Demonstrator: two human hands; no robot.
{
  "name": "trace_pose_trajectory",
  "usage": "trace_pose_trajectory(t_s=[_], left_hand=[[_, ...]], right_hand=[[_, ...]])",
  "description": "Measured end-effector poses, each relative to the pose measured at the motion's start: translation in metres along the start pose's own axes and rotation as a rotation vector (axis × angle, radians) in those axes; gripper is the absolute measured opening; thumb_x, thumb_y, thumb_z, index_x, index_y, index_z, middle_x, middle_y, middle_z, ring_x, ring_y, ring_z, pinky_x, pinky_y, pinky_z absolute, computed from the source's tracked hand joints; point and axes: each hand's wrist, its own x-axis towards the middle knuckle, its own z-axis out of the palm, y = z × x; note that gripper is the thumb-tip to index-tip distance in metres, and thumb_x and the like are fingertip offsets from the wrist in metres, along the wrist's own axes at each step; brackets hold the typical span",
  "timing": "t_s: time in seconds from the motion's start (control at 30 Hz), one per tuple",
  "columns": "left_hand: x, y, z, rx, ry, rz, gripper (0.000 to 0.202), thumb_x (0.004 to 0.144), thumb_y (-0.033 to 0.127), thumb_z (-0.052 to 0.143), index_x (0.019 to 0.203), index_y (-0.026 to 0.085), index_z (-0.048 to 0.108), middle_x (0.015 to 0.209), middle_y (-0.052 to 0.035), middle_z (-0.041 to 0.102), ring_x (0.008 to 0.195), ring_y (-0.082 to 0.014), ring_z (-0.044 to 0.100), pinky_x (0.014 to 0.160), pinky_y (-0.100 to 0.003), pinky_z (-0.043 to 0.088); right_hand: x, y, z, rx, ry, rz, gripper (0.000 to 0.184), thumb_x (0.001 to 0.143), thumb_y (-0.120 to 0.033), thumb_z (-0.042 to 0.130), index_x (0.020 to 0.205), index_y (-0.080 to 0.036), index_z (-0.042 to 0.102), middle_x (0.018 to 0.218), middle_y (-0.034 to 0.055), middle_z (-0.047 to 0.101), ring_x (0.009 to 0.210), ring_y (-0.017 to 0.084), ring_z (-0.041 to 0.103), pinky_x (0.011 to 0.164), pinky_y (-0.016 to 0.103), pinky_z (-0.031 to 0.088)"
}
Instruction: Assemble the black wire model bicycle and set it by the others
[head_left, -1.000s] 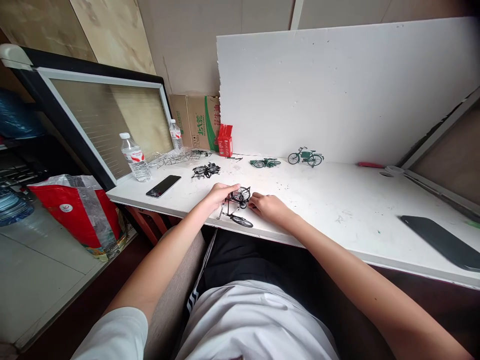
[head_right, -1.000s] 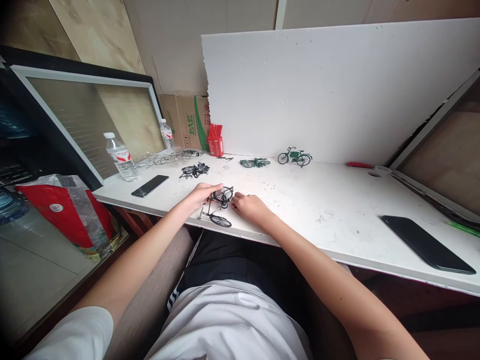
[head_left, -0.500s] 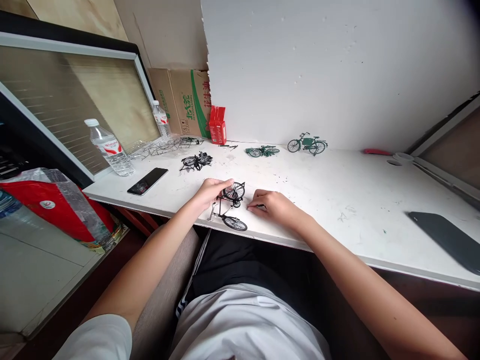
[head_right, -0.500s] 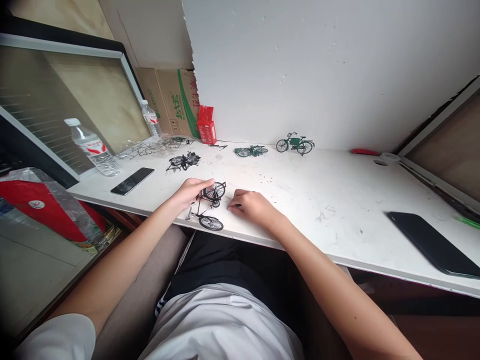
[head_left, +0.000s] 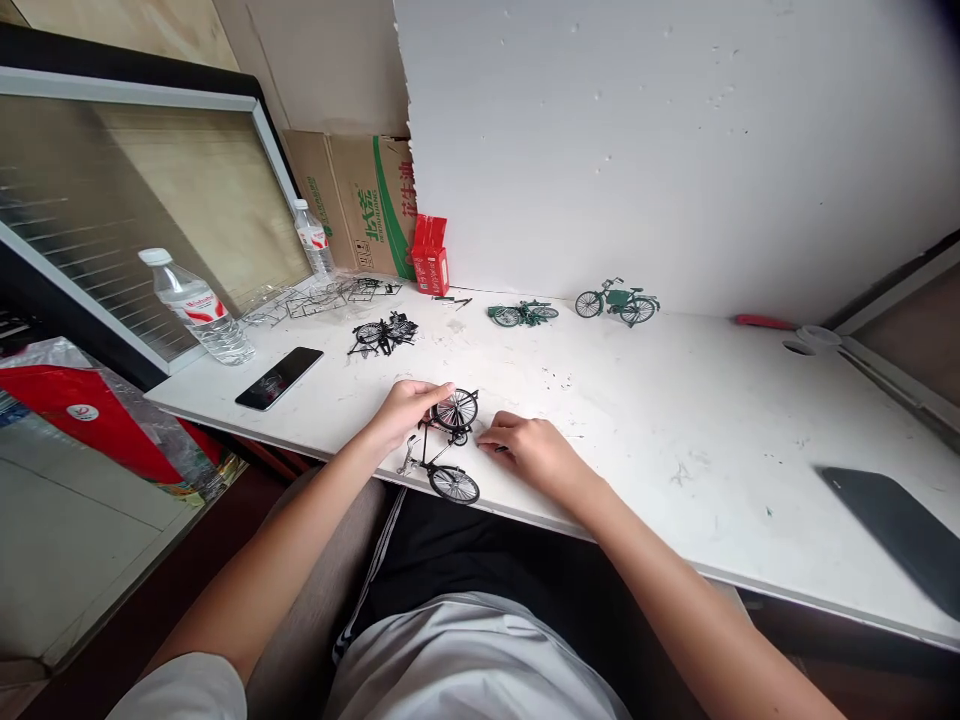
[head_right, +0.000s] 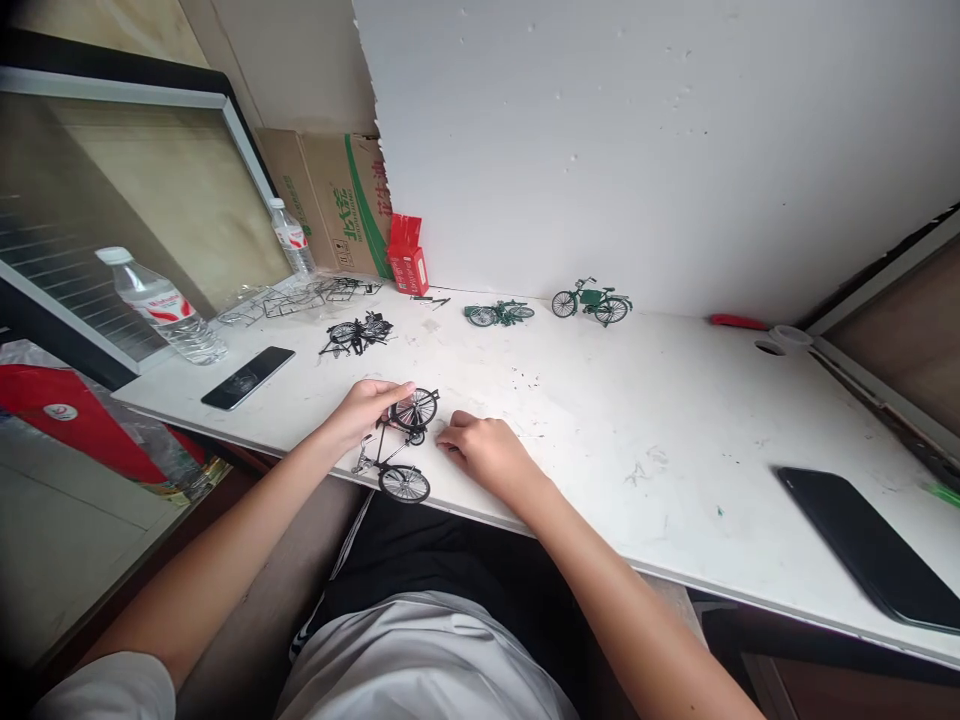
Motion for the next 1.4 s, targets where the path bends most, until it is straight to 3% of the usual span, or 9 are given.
trace_pose_trajectory(t_s=[0.27,0.4,0.67,0.9,1.1,1.23,1.4], left_hand=[[0.005,0.004,0.003,-0.012,0.016,-0.032,0.051,0.07,0.06,0.093,0.089,0.014,0.082,0.083,-0.0069,0.076,0.066,-0.0153,0.062,0.057,-0.026,0.046],[0.014,0.007,0.003,-0.05,0.009,-0.078,0.052,0.068,0.06,0.093,0.089,0.013,0.081,0.084,-0.0078,0.077,0.067,-0.0162,0.064,0.057,-0.027,0.048],[0.016,-0.002,-0.008,-0.063,0.011,0.023,0.051,0.07,0.061,0.092,0.087,0.014,0.081,0.083,-0.008,0.075,0.067,-0.0164,0.062,0.06,-0.029,0.046],[0.007,0.003,-0.015,-0.086,0.023,0.008,0.055,0.064,0.06,0.096,0.088,0.013,0.079,0.089,-0.0099,0.075,0.077,-0.0196,0.066,0.064,-0.029,0.049],[0.004,-0.002,-0.018,-0.104,0.036,0.046,0.058,0.062,0.061,0.097,0.087,0.013,0.077,0.084,-0.0079,0.072,0.074,-0.0193,0.064,0.066,-0.033,0.054],[0.0,0.0,-0.015,-0.126,0.018,0.061,0.057,0.062,0.06,0.097,0.086,0.012,0.077,0.088,-0.0098,0.074,0.076,-0.02,0.066,0.066,-0.033,0.054],[-0.009,0.004,-0.013,-0.098,0.034,0.072,0.056,0.06,0.059,0.098,0.083,0.013,0.076,0.086,-0.0091,0.073,0.076,-0.0202,0.065,0.066,-0.033,0.054]], right_hand=[[0.0,-0.018,0.001,-0.194,-0.072,0.061,0.022,0.107,-0.018,0.054,0.092,-0.019,0.071,0.095,0.0059,0.069,0.061,0.014,0.057,0.058,0.031,0.037],[-0.001,-0.017,0.0,-0.094,-0.091,0.097,0.019,0.104,-0.016,0.057,0.095,-0.021,0.073,0.096,0.0048,0.069,0.065,0.015,0.062,0.061,0.029,0.042],[0.001,-0.01,-0.003,0.04,-0.075,0.061,0.034,0.095,-0.005,0.055,0.112,-0.024,0.079,0.105,0.0079,0.074,0.085,0.02,0.073,0.074,0.029,0.051],[-0.005,-0.02,-0.004,-0.129,-0.054,0.001,0.042,0.096,-0.004,0.05,0.119,-0.025,0.079,0.11,0.0083,0.076,0.083,0.019,0.072,0.072,0.028,0.048],[-0.006,-0.04,0.004,-0.411,-0.076,0.039,0.034,0.111,-0.022,0.043,0.112,-0.019,0.077,0.105,0.0106,0.073,0.068,0.016,0.066,0.062,0.031,0.039],[-0.002,-0.048,0.005,-0.497,-0.101,0.098,0.027,0.107,-0.013,0.047,0.099,-0.017,0.072,0.104,0.0108,0.071,0.065,0.015,0.065,0.059,0.032,0.036],[0.004,-0.053,0.009,-0.581,-0.121,0.1,0.023,0.104,-0.01,0.049,0.1,-0.014,0.072,0.107,0.0146,0.071,0.066,0.019,0.069,0.056,0.034,0.037]])
